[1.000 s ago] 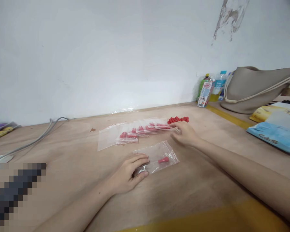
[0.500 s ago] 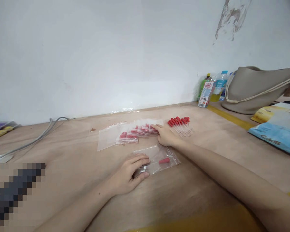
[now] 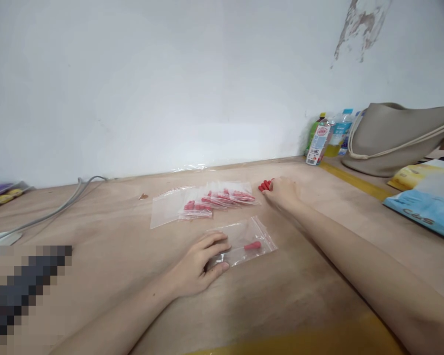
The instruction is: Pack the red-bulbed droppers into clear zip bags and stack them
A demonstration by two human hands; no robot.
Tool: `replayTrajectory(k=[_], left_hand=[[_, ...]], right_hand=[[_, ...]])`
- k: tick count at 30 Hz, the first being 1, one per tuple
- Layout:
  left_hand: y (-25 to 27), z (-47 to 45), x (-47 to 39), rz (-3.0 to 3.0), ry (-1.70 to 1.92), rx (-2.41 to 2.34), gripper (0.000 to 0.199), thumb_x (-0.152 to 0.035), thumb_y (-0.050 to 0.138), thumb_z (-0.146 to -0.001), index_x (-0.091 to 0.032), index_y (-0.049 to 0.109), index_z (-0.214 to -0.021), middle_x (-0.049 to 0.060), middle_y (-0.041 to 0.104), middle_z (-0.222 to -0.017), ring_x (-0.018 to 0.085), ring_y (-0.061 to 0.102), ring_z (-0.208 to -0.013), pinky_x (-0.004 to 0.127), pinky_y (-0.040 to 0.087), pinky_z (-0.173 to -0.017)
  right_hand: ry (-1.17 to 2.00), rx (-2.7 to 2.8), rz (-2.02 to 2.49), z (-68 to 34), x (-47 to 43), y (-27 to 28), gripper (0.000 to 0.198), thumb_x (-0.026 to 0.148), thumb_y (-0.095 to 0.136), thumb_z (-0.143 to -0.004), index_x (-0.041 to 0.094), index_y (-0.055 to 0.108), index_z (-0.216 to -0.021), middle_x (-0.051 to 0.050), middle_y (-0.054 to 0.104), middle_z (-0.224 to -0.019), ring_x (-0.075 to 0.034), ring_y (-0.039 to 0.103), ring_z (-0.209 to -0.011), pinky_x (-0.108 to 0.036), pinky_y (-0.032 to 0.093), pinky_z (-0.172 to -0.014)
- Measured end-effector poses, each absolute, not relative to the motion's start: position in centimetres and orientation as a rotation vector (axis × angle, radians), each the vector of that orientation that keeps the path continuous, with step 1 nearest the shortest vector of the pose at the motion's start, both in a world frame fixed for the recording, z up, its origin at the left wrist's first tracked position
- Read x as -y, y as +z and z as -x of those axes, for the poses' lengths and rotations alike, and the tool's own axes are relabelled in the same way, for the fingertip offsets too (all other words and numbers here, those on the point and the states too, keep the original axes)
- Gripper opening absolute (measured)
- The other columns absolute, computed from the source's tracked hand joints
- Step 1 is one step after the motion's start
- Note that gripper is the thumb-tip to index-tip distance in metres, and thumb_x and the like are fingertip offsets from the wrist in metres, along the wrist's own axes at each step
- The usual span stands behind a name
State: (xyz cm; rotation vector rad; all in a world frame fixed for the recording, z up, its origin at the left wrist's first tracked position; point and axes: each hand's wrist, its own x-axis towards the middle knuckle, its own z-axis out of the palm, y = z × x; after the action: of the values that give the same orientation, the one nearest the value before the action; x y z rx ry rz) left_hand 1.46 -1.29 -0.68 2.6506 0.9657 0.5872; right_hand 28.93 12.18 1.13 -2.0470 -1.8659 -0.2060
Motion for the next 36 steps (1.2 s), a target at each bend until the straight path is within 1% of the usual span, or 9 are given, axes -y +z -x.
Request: replayTrajectory(k=[4,11,15,18,21,24,27,30,36], left_hand=[[-0.6,-1.4,1.4,-2.657,0.618,-0.995,0.033,-0.030,0.050,-0.087,-0.021,0.055,-0.118,0.010,0.048,-0.121,0.025,0.044,-0.116,0.042,0.039,-0.098],[-0.3,-1.6,1.4,-2.617,0.609,-0.977,0.033,-0.029,0.050,-0.087,-0.022,0.054,-0.119,0.009,0.050,-0.119,0.024,0.047,-0.111,0.040,0.042,-0.095],[-0.4,-1.6,1.4,-2.618,0.620,-0.990,0.038,-0.030,0.051,-0.086,-0.021,0.048,-0.123,0.010,0.050,-0.120,0.024,0.047,-0.111,0.040,0.041,-0.096],[-0.5,-1.6,1.3,-2.624,0.618,-1.018,0.041,-0.032,0.051,-0.086,-0.019,0.045,-0.125,0.010,0.050,-0.123,0.023,0.046,-0.114,0.040,0.039,-0.098],[-0.5,-1.5,1.3,-2.626,0.603,-1.012,0.040,-0.033,0.050,-0.087,-0.020,0.045,-0.124,0.009,0.051,-0.122,0.024,0.046,-0.114,0.041,0.039,-0.098],[-0.4,-1.6,1.4,-2.628,0.613,-1.005,0.039,-0.034,0.050,-0.087,-0.021,0.046,-0.124,0.009,0.053,-0.121,0.024,0.047,-0.113,0.042,0.040,-0.097],[-0.3,-1.7,1.4,-2.630,0.622,-1.002,0.039,-0.034,0.050,-0.087,-0.021,0.046,-0.123,0.009,0.053,-0.121,0.024,0.047,-0.113,0.042,0.040,-0.096],[-0.3,-1.7,1.3,-2.627,0.615,-1.005,0.038,-0.033,0.050,-0.087,-0.021,0.046,-0.123,0.009,0.052,-0.121,0.023,0.047,-0.113,0.041,0.040,-0.096],[-0.6,-1.7,1.3,-2.637,0.605,-1.050,0.040,-0.036,0.050,-0.087,-0.021,0.045,-0.123,0.009,0.052,-0.122,0.024,0.046,-0.114,0.041,0.039,-0.097]], right_hand=[[-0.169,1.869,2.070,-28.5,-12.5,0.5,0.023,0.031,0.054,-0.074,0.011,0.064,-0.079,-0.018,0.063,-0.088,-0.030,0.058,-0.089,-0.040,0.035,-0.078],[0.035,1.807,2.125,-28.1,-12.3,0.9,0.021,0.033,0.055,-0.074,0.013,0.061,-0.070,-0.014,0.064,-0.081,-0.027,0.059,-0.085,-0.040,0.033,-0.078],[0.144,1.753,2.056,-28.6,-12.2,1.5,0.028,0.039,0.050,-0.077,0.016,0.059,-0.064,-0.010,0.062,-0.072,-0.023,0.058,-0.076,-0.034,0.035,-0.068],[0.256,1.728,1.819,-29.0,-11.7,1.7,0.031,0.044,0.047,-0.078,0.017,0.055,-0.063,-0.006,0.059,-0.064,-0.018,0.056,-0.066,-0.029,0.036,-0.059],[0.463,1.614,1.463,-29.2,-10.1,1.0,0.031,0.047,0.051,-0.075,0.018,0.052,-0.085,-0.001,0.056,-0.064,-0.014,0.053,-0.059,-0.026,0.037,-0.054],[0.684,1.438,1.251,-29.4,-7.7,-0.3,0.058,0.043,0.057,-0.071,0.018,0.032,-0.117,0.005,0.051,-0.062,-0.012,0.050,-0.049,-0.024,0.039,-0.049],[0.834,1.295,1.229,-29.5,-5.8,-1.5,0.080,0.036,0.062,-0.067,0.021,0.013,-0.129,0.008,0.048,-0.060,-0.012,0.051,-0.044,-0.025,0.041,-0.045],[0.934,1.201,1.241,-29.3,-4.7,-2.0,0.080,0.035,0.063,-0.065,0.022,0.015,-0.127,0.009,0.049,-0.058,-0.013,0.055,-0.047,-0.025,0.045,-0.047],[1.153,1.123,1.125,-27.7,-3.2,-1.8,0.061,0.044,0.064,-0.063,0.025,0.024,-0.105,0.007,0.056,-0.066,-0.012,0.059,-0.054,-0.026,0.049,-0.055]])
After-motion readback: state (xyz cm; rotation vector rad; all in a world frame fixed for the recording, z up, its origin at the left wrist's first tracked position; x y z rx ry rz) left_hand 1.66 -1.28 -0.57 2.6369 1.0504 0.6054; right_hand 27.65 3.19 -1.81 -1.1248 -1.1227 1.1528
